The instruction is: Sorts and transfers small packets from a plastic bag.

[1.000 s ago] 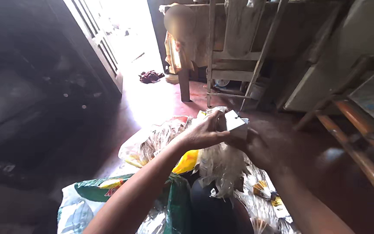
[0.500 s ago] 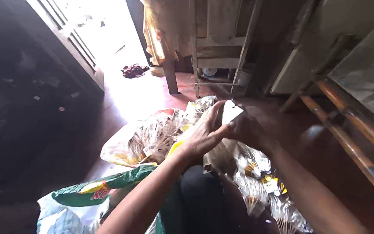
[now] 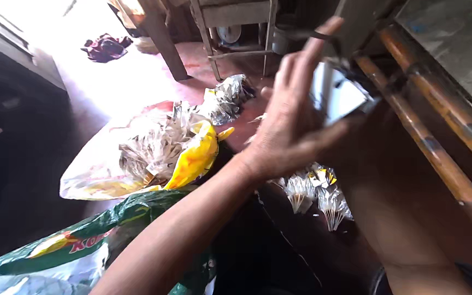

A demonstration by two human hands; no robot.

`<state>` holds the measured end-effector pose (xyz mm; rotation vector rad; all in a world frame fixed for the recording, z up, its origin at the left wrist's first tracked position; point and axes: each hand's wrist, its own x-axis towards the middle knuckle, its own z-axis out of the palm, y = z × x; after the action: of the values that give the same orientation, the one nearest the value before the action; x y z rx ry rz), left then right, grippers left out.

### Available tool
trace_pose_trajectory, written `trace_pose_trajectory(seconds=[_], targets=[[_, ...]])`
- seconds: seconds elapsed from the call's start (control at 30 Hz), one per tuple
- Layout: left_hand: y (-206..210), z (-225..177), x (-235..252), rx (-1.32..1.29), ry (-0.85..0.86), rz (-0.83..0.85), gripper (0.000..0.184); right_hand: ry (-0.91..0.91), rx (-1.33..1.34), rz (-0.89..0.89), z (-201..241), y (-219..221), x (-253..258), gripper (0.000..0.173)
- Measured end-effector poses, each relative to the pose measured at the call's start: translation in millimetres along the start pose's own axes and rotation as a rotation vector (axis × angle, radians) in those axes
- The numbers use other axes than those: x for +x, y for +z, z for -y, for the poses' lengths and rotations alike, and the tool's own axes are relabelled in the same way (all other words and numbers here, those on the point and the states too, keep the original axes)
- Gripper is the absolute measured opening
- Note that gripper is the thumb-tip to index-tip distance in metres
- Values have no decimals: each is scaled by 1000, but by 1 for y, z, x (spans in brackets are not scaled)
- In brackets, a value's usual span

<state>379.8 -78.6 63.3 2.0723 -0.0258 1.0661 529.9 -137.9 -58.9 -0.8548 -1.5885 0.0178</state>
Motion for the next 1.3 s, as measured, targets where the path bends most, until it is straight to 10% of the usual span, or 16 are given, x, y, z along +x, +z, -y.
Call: trace_pose_trajectory(seconds=[0.1, 0.33, 0.53, 0.73, 0.9, 1.0, 1.13, 1.3], targets=[[12, -3, 1, -49, -2, 199, 90, 724, -253, -12, 82, -10, 3, 36], [-66, -5, -36, 390, -190, 438, 61, 1034, -282, -539, 91, -3, -149, 86], [-158, -1, -100, 473, -320, 272, 53, 1611, -512, -310, 91, -3, -252, 83], [-206, -25, -147, 509, -429, 90, 52, 1799, -726, -272, 25, -38, -281, 139], [-284, -35, -212, 627, -396, 93, 44, 1561, -763, -342, 19, -61, -215, 89], [-294, -61, -224, 607, -500, -201, 43, 1225, -595, -358, 13, -46, -141, 56], [-298, -60, -251, 559, -546, -518, 41, 606, -400, -92, 14, 21, -6, 34], [-295, -59, -268, 554, -559, -503, 36, 65, -166, 398, 13, 163, 113, 21]])
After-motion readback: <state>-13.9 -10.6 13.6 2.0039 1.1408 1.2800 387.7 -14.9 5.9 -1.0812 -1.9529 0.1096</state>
